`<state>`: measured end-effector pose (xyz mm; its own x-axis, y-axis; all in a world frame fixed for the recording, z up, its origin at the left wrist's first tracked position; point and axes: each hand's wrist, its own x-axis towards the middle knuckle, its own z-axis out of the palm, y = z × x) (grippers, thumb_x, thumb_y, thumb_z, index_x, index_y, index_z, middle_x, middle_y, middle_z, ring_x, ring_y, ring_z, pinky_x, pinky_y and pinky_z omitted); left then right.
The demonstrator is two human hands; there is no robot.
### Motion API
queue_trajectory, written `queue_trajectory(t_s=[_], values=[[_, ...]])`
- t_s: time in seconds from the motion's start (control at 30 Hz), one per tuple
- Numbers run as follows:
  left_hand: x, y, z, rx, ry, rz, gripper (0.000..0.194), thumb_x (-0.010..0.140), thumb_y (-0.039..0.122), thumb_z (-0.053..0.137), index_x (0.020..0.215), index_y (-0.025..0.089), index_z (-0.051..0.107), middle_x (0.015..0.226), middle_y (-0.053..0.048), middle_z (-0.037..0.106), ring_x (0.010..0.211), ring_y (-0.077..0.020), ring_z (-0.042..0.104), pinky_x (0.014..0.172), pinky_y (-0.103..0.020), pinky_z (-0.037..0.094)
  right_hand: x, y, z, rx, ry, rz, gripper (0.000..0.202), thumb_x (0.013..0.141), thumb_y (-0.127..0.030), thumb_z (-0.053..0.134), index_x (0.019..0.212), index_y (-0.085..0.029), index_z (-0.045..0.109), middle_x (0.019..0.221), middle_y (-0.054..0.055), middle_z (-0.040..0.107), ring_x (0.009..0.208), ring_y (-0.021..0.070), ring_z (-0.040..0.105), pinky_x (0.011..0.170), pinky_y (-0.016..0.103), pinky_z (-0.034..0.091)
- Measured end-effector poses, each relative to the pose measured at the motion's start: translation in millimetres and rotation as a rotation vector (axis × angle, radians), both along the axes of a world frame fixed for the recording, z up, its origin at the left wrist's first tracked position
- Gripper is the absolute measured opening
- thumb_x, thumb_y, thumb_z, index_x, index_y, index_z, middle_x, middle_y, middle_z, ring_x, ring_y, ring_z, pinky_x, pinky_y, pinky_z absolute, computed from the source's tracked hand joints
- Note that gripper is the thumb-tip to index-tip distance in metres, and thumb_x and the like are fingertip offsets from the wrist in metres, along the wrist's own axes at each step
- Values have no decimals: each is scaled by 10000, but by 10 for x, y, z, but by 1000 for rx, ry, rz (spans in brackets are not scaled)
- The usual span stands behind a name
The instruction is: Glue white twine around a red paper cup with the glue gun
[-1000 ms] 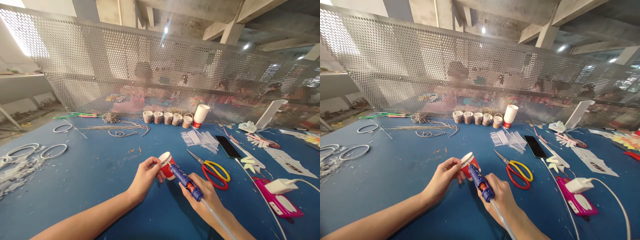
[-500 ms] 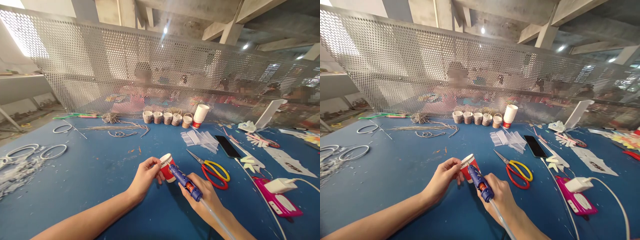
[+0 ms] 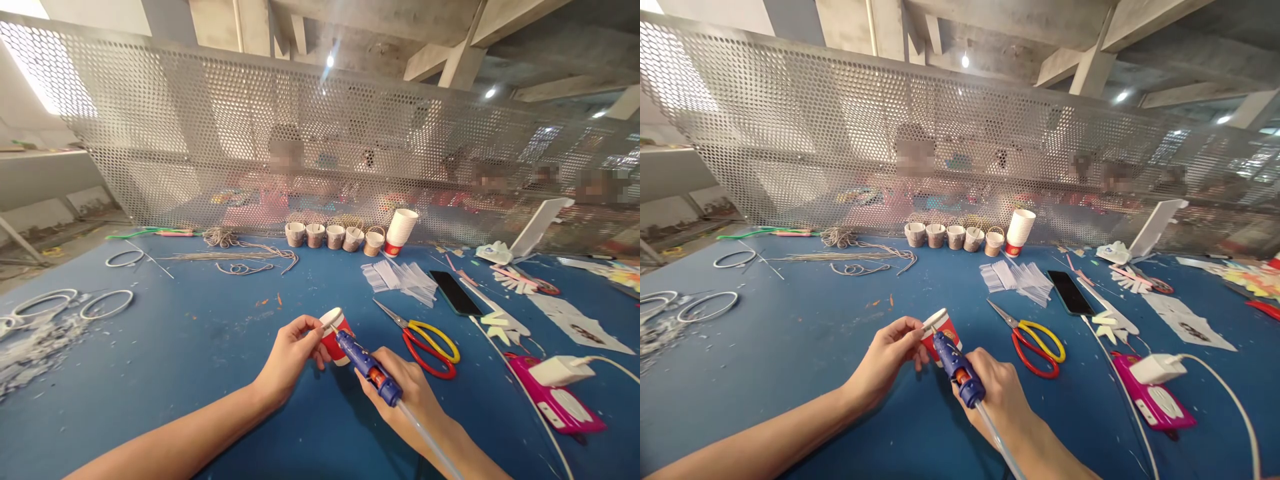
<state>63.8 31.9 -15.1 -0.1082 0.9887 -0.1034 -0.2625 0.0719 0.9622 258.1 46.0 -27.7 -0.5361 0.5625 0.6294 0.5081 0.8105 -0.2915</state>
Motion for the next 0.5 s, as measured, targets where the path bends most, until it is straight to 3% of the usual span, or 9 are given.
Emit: queue_trajectory(t_s=[0.5], values=[[-6, 3, -10, -9, -23, 15, 189, 740, 318, 653, 705, 160, 555, 462, 8, 607, 427, -124, 558, 451, -230, 437, 0, -8, 22, -20, 9, 7, 99, 878, -172, 458, 787, -208, 455, 603, -29, 500, 463, 107, 511, 463, 204, 393]])
